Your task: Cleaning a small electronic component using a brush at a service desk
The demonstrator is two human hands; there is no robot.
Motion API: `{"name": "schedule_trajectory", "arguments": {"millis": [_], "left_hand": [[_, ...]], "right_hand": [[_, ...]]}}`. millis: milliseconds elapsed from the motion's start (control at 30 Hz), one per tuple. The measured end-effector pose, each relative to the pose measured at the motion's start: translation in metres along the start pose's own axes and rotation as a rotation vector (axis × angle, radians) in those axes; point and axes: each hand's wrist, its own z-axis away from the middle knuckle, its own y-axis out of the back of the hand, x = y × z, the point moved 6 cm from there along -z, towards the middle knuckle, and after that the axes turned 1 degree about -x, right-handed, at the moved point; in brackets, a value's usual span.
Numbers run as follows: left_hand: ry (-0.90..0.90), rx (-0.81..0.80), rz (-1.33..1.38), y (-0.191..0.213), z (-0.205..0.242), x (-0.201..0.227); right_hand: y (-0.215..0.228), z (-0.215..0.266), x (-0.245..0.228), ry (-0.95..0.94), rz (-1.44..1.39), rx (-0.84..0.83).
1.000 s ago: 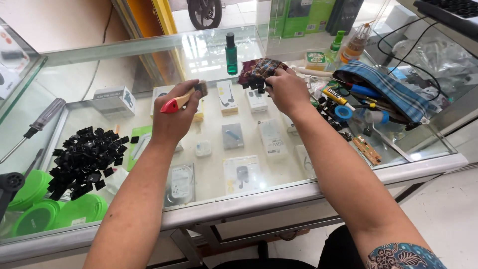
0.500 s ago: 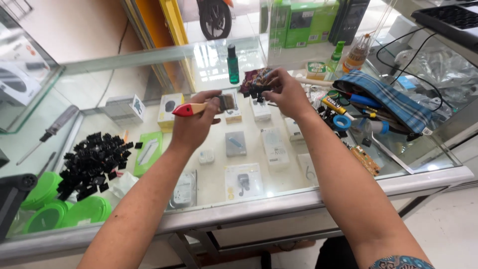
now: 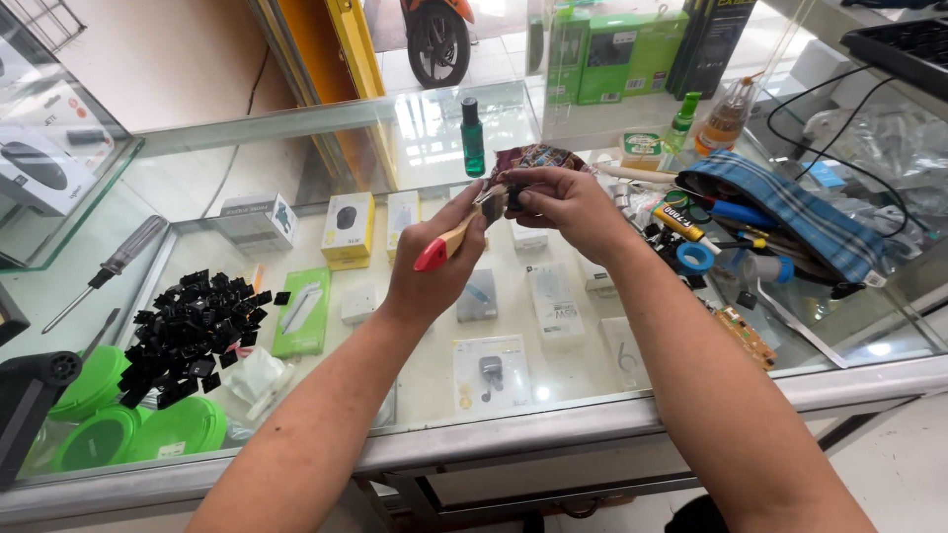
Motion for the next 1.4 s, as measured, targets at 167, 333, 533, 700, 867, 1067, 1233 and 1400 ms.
{"name": "schedule_trajectory", "arguments": {"millis": [167,333,533,700,867,1067,1233,1400], "left_hand": [[-0.058,-0.048,0.006,-0.01,-0.002,0.004],[-0.103,-0.053,-0.104,-0.007,-0.001,0.012],[0.057,-0.171,-0.091,-0.021,0.004,-0.01],[-0.019,-0.145,-0.093,-0.01,0.0,0.001],[-0.058,-0.088,-0.082,-0.002,-0.003,0.02],[0.007,-0.148,-0.125,-0.007,-0.004,0.02],[0.067,-0.203,-0.129,-0.013,-0.001,0.004],[0.059,-0.149,-0.139,-0.008,-0.003,0.011]], "right_hand": [[0.006,-0.003,0.006,-0.006,-0.056,0.018],[0.014,-0.001,0.002,0.014,0.03,0.011],[0.002,0.007,-0.011,-0.018,0.028,0.034],[-0.007,0.009,-0.013,-0.004,0.022,0.02],[-0.001,0.005,-0.009,-0.002,0.067,-0.004],[0.001,0.002,-0.008,0.008,0.078,0.0],[-0.002,0.005,-0.004,-0.03,0.11,-0.034],[-0.01,0.007,-0.014,-0.022,0.099,-0.013]]}}
